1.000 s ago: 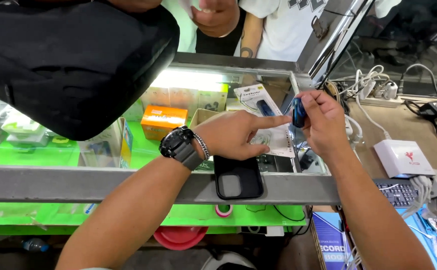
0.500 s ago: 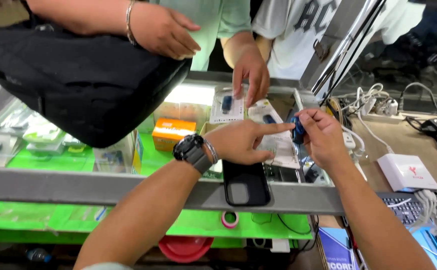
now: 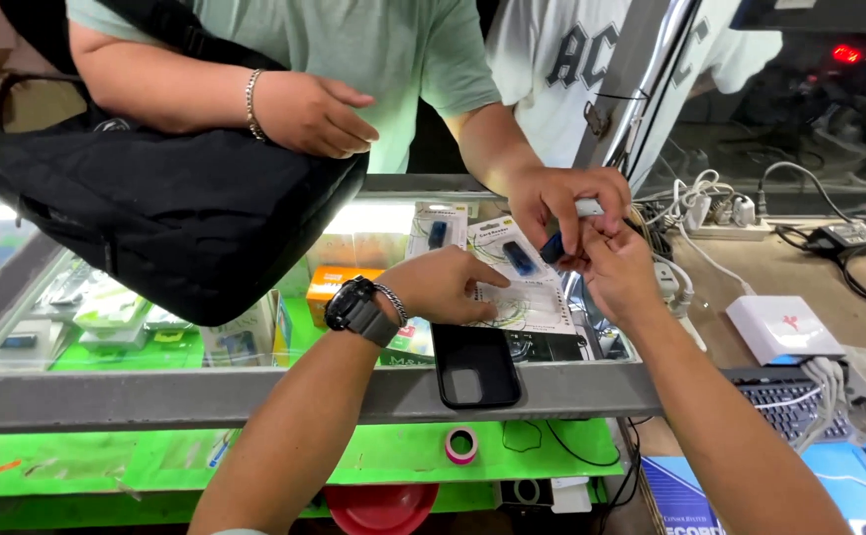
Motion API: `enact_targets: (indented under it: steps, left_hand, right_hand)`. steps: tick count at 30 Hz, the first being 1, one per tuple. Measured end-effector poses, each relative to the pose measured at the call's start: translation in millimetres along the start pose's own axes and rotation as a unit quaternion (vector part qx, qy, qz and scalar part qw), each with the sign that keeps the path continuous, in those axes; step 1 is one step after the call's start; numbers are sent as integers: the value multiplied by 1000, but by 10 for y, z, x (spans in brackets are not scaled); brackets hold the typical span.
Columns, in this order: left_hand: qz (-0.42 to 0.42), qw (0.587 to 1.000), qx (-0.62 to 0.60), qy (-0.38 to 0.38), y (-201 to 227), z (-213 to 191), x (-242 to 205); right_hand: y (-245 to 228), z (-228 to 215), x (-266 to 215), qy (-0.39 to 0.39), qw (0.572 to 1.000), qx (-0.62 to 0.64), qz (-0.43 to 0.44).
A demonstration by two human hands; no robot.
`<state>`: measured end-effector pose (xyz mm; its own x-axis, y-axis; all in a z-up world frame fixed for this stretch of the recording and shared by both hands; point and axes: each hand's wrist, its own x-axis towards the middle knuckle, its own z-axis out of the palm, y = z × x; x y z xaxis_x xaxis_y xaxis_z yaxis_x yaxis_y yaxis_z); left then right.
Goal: The person inspects a mobile phone screen, selects a packaged card reader from a display wall, and then shows it to customers at a service counter.
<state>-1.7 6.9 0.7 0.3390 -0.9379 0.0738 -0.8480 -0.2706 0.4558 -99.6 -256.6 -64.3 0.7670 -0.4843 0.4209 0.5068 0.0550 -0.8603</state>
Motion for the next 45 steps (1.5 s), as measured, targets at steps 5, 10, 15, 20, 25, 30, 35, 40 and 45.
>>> enact_targets:
  steps: [5,10,15,20,25,30,35,40,45]
  left_hand:
    - [-19,998,-42,41,62,-275,-125]
    - [-100,981,23,164,-441,-298,21]
    - [-211,959,78,172,-515,-272,26]
    - [-239,952,99,161,-433,-129,162]
    - [-228,938,135,225,-658,11,261]
    - [-103,975,-42,195,-382,-229,77]
    - [70,973,-55,215,-82,-208,18]
    - [182,935,94,291,-132,-113,65]
    - [107,929,4,355,-195,-105,102]
  right_hand:
    - [-95,123,-76,29,999,0,22]
    - [-138,145,-130,24,996,-85,8]
    - [-153,150,-164,-25,980,-194,-31]
    - [-92,117,-117,-33,978,-208,-8]
    - [-72,118,-125,-27,977,-211,0]
    - [-124,152,-162,-46,980,-191,-19]
    - [-150,236,-195,-68,991,-112,10]
    - [-230,263,-221,-63,996,-49,48]
    - [-275,315,-281,-80,997,-15,-12]
